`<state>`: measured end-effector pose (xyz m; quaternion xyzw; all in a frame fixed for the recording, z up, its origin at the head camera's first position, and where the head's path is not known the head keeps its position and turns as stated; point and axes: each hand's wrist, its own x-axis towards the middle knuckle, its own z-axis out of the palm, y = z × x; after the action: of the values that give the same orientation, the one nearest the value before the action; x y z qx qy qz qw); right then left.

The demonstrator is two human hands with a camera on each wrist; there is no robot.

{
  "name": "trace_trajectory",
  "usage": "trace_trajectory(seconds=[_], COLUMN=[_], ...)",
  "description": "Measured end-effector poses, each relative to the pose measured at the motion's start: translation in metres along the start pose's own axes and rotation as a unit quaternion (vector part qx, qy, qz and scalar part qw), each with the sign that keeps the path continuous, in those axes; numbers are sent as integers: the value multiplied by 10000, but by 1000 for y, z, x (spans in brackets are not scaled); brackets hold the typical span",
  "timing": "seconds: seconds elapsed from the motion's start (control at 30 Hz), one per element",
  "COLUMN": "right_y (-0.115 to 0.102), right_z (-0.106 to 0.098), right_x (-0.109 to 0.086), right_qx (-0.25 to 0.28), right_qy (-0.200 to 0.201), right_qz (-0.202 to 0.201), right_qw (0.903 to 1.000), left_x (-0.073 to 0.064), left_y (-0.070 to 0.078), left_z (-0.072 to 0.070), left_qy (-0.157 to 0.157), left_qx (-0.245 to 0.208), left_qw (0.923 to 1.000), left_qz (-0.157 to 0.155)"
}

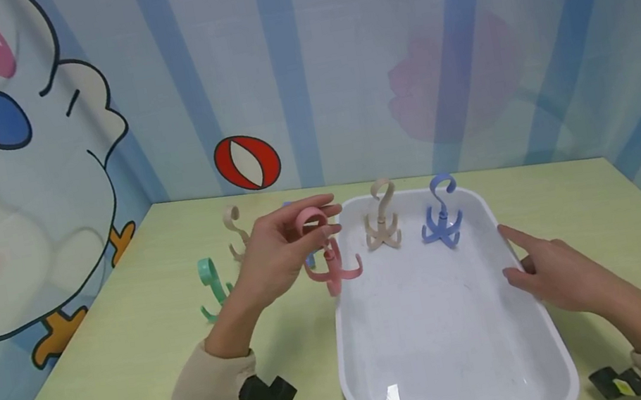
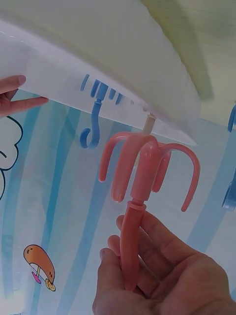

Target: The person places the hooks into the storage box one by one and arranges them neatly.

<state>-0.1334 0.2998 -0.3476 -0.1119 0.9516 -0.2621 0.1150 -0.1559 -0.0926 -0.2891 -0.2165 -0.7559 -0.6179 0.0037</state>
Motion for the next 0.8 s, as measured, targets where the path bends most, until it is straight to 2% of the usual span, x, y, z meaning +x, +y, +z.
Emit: trace_trajectory(seconds=[0.3,0.8], right_y=[1,1], right_z=[1,1], right_x=[0,-1], right_qx=[27,13], right_qy=[6,31], right_qz=[-33,-59], right_qw=[10000,10000], left_x=[2,7], left_y=[2,5], left_z=[5,16], left_qy=[-12,-253], left_qx=[94,225], left_qw=[9999,9993], left_qz=[-71,126])
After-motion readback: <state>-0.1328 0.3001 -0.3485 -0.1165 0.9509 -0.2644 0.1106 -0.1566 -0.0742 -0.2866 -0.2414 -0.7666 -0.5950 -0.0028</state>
